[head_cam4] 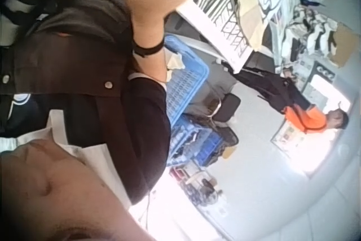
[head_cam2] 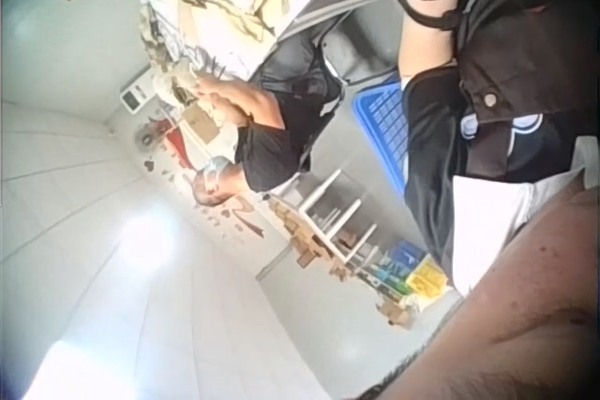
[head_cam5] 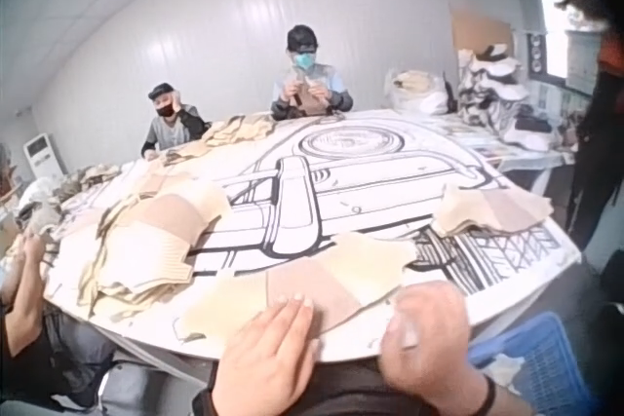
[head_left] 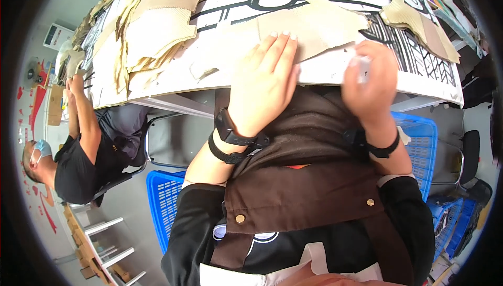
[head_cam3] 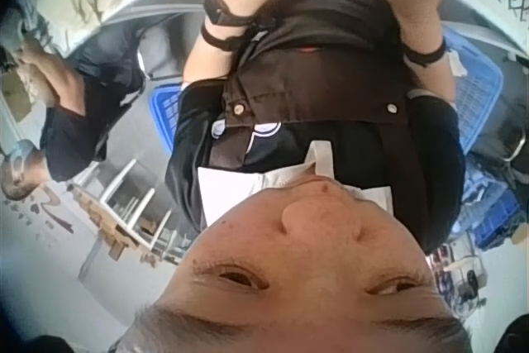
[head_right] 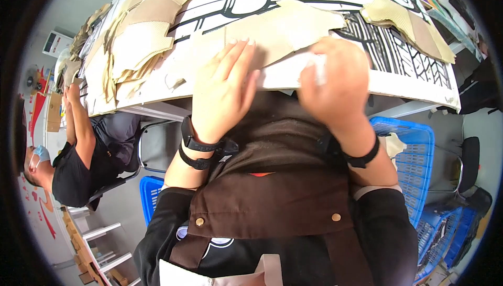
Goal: The recorder is assembling and aligning multiple fabric and padded components of shoe uppers at a manufacturing workstation.
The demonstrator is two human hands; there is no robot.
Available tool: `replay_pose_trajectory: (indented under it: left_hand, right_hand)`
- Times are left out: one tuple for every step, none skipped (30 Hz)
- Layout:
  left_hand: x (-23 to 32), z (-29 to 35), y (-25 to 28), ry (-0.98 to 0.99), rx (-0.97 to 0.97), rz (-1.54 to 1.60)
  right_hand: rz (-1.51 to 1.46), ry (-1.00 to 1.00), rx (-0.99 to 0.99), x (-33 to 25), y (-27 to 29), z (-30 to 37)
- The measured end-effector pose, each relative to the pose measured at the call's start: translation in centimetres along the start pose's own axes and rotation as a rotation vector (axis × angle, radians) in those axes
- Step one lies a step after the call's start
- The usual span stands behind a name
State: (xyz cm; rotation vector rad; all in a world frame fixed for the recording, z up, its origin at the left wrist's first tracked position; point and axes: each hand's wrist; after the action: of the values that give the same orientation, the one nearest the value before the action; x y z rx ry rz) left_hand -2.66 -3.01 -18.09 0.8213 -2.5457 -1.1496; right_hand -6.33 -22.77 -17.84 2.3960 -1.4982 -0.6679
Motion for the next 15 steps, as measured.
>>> replay_pose_trajectory:
  left_hand:
    - [0.5,-0.2,0.0,0.043,-0.007,-0.029]
    - [0.9,-0.3,0.0,0.036,-0.051,-0.089]
    - [1.3,-0.8,-0.4,0.042,-0.037,-0.078]
    - [1.5,-1.2,-0.7,0.042,-0.03,-0.062]
    - [1.6,-1.6,-1.1,0.043,-0.023,-0.048]
    - [1.4,-2.0,-1.7,0.064,-0.008,-0.059]
    - [1.3,-2.1,-2.2,0.072,0.002,-0.055]
    - [1.2,-2.2,-2.5,0.106,-0.017,-0.035]
    - [0.9,-2.0,-2.8,0.139,-0.041,-0.015]
    - [0.7,-1.8,-3.0,0.143,-0.039,-0.014]
    - [0.4,-1.6,-3.3,0.12,-0.005,-0.001]
    - [0.3,-1.3,-3.3,0.095,0.027,0.011]
    - [0.2,-1.3,-3.3,0.095,0.026,0.01]
    - [0.1,-1.2,-3.3,0.083,0.05,0.026]
    - [0.1,-1.1,-3.3,0.073,0.074,0.042]
  right_hand:
    - [0.09,-0.105,-0.069,0.6,1.1,-0.6]
    - [0.167,-0.2,-0.107,1.2,1.4,-1.1]
    - [0.19,-0.318,-0.171,2.3,1.7,-1.2]
    - [0.138,-0.378,-0.239,3.0,1.8,-1.2]
    - [0.083,-0.438,-0.308,3.6,1.7,-1.2]
    - [0.092,-0.428,-0.312,4.0,1.3,-1.1]
    - [0.037,-0.488,-0.334,4.2,0.8,-1.0]
    - [-0.02,-0.549,-0.356,4.4,0.4,-1.3]
    - [-0.017,-0.545,-0.36,4.2,0.1,-1.6]
    - [-0.034,-0.65,-0.359,4.0,-0.1,-2.0]
    - [-0.051,-0.755,-0.356,4.1,-0.4,-2.3]
    - [-0.119,-0.771,-0.331,4.6,-0.7,-2.3]
    - [-0.12,-0.772,-0.332,5.2,-1.0,-2.6]
    - [-0.203,-0.82,-0.375,5.8,-1.2,-2.9]
    - [-0.286,-0.866,-0.419,6.3,-1.4,-3.2]
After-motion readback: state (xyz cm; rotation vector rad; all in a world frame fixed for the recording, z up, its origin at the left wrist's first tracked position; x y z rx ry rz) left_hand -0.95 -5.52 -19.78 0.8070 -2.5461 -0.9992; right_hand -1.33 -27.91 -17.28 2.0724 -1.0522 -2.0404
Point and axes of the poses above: each hand's wrist, its own z-axis away from the middle knuckle, its own y-axis out of the back of the hand, x = y × z, and after that the axes turned 6 degrees about -y, right-handed
